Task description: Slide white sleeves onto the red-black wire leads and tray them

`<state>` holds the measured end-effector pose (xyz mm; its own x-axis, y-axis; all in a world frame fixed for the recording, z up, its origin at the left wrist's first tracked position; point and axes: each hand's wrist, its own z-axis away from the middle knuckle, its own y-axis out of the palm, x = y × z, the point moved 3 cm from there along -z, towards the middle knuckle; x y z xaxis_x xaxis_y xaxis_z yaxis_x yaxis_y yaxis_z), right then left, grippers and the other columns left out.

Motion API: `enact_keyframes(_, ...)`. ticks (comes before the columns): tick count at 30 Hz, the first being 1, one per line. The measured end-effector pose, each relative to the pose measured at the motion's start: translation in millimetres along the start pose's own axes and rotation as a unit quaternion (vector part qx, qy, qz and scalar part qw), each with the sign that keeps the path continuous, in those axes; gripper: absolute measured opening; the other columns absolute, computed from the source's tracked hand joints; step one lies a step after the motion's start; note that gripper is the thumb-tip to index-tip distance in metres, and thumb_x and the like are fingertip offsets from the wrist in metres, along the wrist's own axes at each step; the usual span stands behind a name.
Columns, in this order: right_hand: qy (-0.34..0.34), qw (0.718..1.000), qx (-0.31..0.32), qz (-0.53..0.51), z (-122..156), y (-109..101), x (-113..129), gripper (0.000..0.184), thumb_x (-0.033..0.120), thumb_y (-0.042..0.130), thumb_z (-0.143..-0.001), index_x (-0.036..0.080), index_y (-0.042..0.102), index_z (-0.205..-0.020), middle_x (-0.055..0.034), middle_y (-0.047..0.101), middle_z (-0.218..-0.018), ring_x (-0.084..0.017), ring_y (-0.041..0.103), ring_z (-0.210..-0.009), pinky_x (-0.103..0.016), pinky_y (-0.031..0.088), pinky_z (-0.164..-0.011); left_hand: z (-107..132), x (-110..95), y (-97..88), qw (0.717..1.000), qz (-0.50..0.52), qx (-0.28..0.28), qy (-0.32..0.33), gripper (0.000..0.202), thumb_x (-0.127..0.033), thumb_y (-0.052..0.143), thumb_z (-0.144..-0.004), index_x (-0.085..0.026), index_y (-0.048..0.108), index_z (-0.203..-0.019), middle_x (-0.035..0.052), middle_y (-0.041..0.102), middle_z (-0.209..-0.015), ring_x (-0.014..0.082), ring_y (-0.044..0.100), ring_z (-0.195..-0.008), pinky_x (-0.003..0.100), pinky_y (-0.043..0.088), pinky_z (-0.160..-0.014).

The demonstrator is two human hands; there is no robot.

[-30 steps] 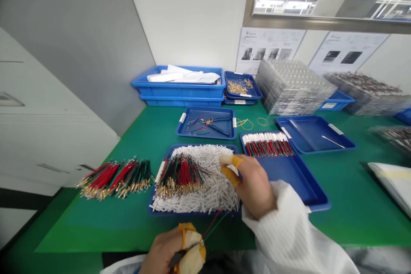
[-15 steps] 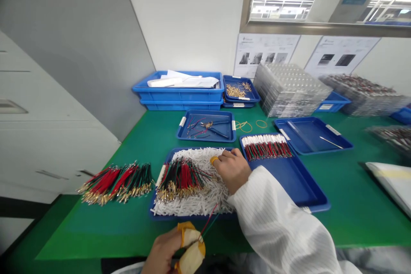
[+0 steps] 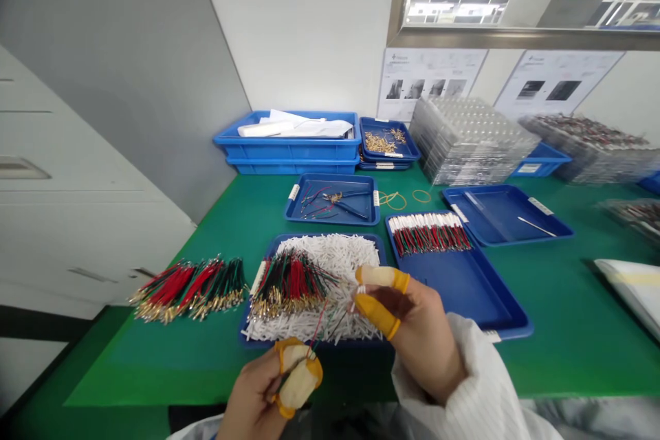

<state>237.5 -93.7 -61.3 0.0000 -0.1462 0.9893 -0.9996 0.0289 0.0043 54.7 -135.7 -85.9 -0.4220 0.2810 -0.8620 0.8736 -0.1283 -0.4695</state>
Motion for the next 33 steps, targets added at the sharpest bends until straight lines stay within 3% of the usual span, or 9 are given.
enact_keyframes(4,0.038,0.994,-0.050,-0.086,9.7,0.6,1.8,0.021,0.011,0.067,-0.066,0.025,0.064,-0.083,0.0036,0.071,-0.069,-0.012,0.067,-0.063,-0.018,0.056,-0.061,-1.5,-0.7,3.1,1.000,0.001,0.011,-0.001,0.018,-0.007,0.052,-0.068,-0.018,0.047,-0.054,-0.0042,0.045,-0.052,0.0095,0.041,-0.048,0.016,0.033,-0.046)
enact_keyframes(14,0.042,0.990,-0.070,-0.116,12.3,-1.5,-1.5,0.027,0.009,0.070,-0.063,0.028,0.066,-0.082,0.0068,0.072,-0.069,-0.010,0.067,-0.064,-0.015,0.056,-0.062,-2.6,-4.4,5.4,1.000,0.008,0.010,0.006,0.019,-0.002,0.052,-0.065,-0.018,0.050,-0.056,-0.0038,0.049,-0.053,0.0093,0.044,-0.049,0.015,0.036,-0.047)
enact_keyframes(23,0.046,0.990,-0.087,-0.097,13.0,-1.9,5.6,0.027,0.007,0.071,-0.059,0.024,0.067,-0.079,0.0040,0.071,-0.064,-0.012,0.067,-0.058,-0.016,0.057,-0.057,-0.9,-6.3,5.0,1.000,0.011,0.011,-0.011,0.017,-0.002,0.053,-0.065,-0.018,0.052,-0.057,-0.0037,0.048,-0.053,0.0096,0.043,-0.049,0.016,0.036,-0.047)
enact_keyframes(28,0.068,0.988,-0.066,-0.123,22.1,7.6,1.9,0.025,0.010,0.071,-0.061,0.025,0.066,-0.081,0.0029,0.071,-0.067,-0.012,0.067,-0.060,-0.018,0.056,-0.058,-2.7,-7.8,5.6,0.999,0.030,-0.009,-0.009,0.018,-0.004,0.053,-0.067,-0.018,0.051,-0.057,-0.0038,0.048,-0.053,0.0090,0.042,-0.048,0.015,0.036,-0.047)
enact_keyframes(33,0.094,0.984,0.037,-0.147,28.6,18.9,-1.9,0.021,0.014,0.071,-0.063,0.024,0.064,-0.080,0.0019,0.070,-0.071,-0.014,0.066,-0.064,-0.022,0.055,-0.061,-4.8,-11.0,6.6,0.999,0.043,-0.022,0.012,0.016,-0.007,0.053,-0.071,-0.018,0.051,-0.059,-0.0032,0.050,-0.054,0.0092,0.044,-0.049,0.015,0.036,-0.047)
